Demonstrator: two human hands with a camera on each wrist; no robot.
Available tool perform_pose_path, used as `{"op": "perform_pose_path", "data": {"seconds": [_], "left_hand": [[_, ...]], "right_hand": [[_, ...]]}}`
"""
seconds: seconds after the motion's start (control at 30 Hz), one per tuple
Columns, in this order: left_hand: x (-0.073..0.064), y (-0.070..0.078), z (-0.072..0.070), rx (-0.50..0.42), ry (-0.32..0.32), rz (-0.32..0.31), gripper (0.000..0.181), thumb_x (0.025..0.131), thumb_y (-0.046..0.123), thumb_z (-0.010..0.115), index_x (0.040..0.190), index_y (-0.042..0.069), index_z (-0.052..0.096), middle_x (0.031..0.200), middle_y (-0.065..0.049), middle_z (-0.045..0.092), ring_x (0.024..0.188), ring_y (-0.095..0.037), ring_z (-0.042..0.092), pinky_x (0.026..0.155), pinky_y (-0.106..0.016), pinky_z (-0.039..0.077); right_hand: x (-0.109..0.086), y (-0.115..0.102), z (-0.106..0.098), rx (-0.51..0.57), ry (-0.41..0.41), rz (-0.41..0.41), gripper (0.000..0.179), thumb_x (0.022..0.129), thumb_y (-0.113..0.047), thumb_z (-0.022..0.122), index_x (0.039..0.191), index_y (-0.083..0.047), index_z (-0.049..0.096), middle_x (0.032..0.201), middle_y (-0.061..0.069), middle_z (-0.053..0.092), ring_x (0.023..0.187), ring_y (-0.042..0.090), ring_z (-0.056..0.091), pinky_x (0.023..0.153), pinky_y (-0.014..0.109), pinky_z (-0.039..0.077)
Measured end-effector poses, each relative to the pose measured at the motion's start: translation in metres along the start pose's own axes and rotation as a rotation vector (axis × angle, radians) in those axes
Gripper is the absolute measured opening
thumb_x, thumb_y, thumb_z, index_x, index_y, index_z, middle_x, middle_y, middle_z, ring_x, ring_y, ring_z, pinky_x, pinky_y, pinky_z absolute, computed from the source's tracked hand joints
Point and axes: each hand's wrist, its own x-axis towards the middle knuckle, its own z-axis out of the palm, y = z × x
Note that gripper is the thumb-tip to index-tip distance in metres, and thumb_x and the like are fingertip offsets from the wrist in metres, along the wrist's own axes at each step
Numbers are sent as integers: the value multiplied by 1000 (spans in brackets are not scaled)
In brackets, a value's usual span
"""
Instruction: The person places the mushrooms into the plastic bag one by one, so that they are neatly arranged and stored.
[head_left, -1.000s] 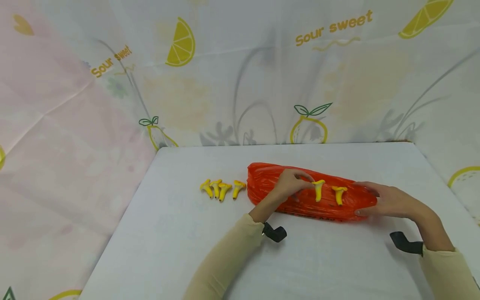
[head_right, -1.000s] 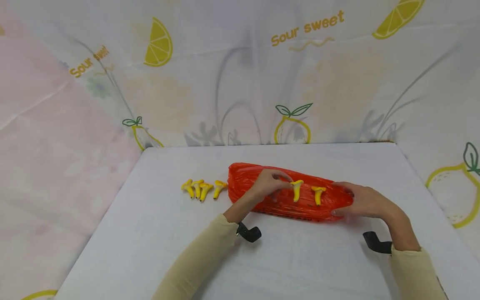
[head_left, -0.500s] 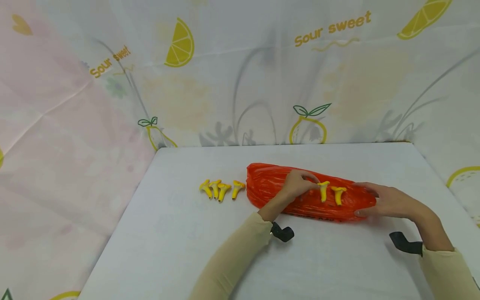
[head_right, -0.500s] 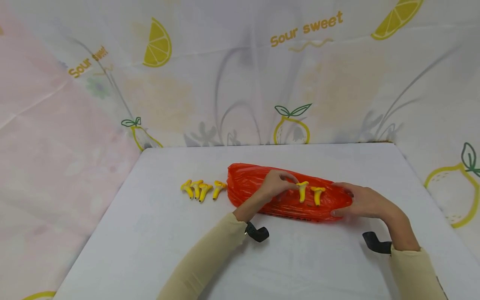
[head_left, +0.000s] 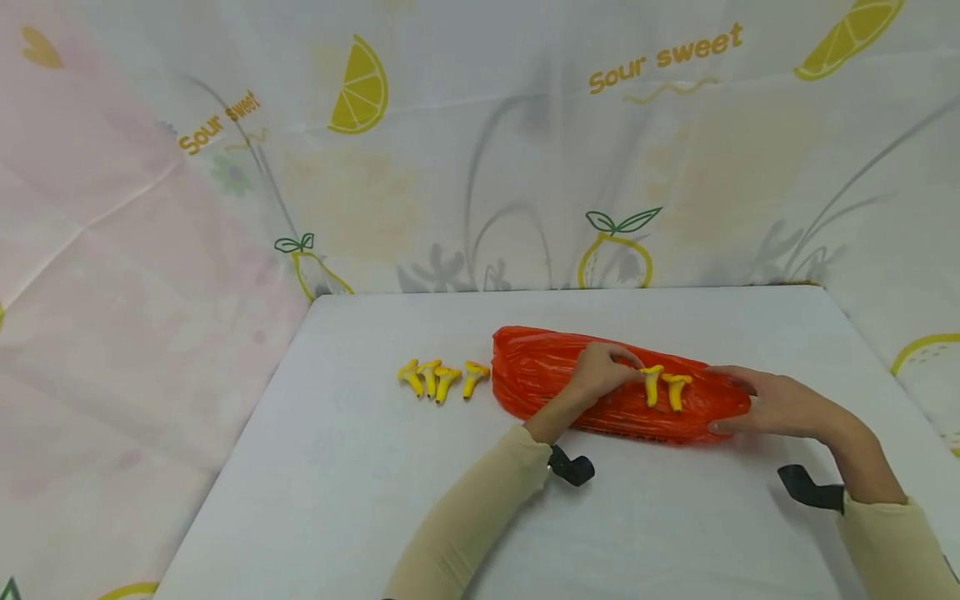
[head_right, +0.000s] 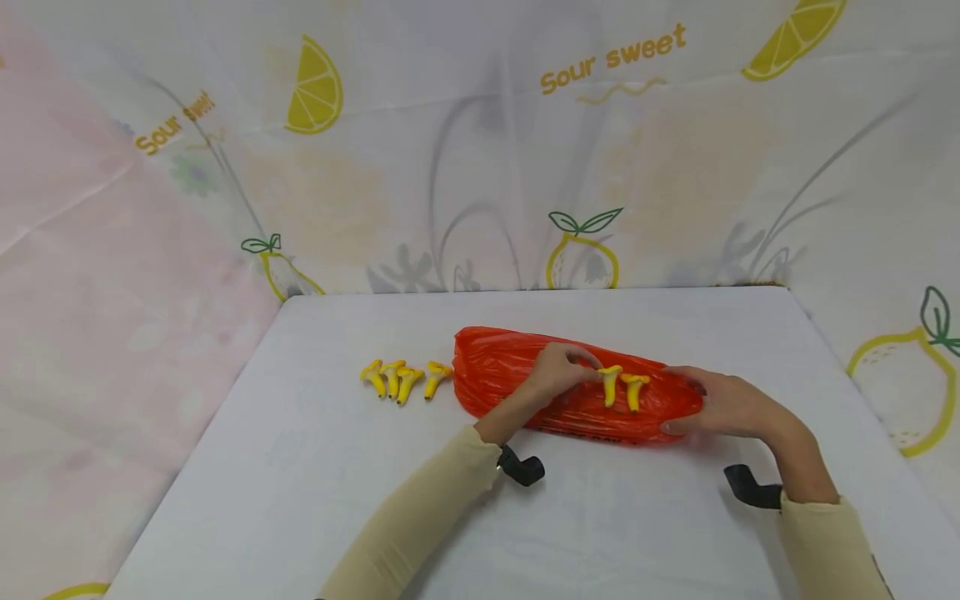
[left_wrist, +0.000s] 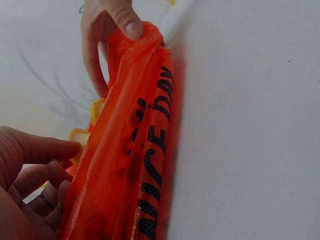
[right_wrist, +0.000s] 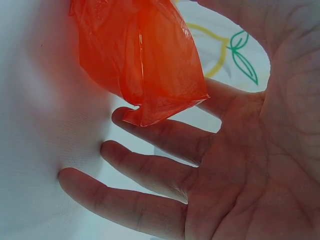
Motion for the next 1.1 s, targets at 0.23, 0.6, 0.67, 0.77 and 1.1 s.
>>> {"op": "perform_pose_path", "data": {"seconds": [0.23, 0.6, 0.67, 0.77, 1.1], "left_hand": [[0, 2, 4, 20, 32, -14, 7, 79, 16, 84, 82, 13, 78, 63, 5, 58, 45, -10, 47, 44, -20, 36], [0, 2, 9, 27, 22, -21, 7, 80, 14, 84, 83, 11, 79, 76, 9, 59, 47, -10, 48, 47, -20, 38], [1, 2, 9, 38, 26, -28, 7, 79, 15, 84, 84, 12, 79, 80, 9, 61, 49, -11, 49, 48, -20, 38], [0, 1, 8, 55, 28, -33, 9, 79, 18, 85, 85, 14, 79, 89, 8, 64, 61, -10, 50, 55, -21, 39], [-12, 4, -8, -34, -31, -26, 19, 80, 21, 84, 97, 14, 79, 62, 0, 55, 47, -13, 44, 44, -21, 37]], "right_hand": [[0, -1, 1, -11, -1, -4, 86, 78, -46, 78, 140, 4, 44, 132, 36, 48, 114, 50, 47, 82, 63, 49], [0, 2, 1, 0, 5, -14, 86, 78, -47, 78, 140, 2, 45, 132, 35, 48, 114, 49, 47, 80, 62, 50], [0, 1, 1, 0, 2, -13, 86, 78, -46, 78, 141, 2, 45, 132, 36, 48, 114, 50, 47, 80, 62, 50], [-1, 0, 1, 0, 7, -13, 85, 78, -45, 78, 140, 2, 45, 132, 36, 48, 113, 49, 47, 80, 62, 50], [-1, 1, 0, -16, 5, -3, 85, 79, -48, 76, 141, 2, 45, 131, 36, 48, 113, 49, 48, 80, 62, 50]]}}
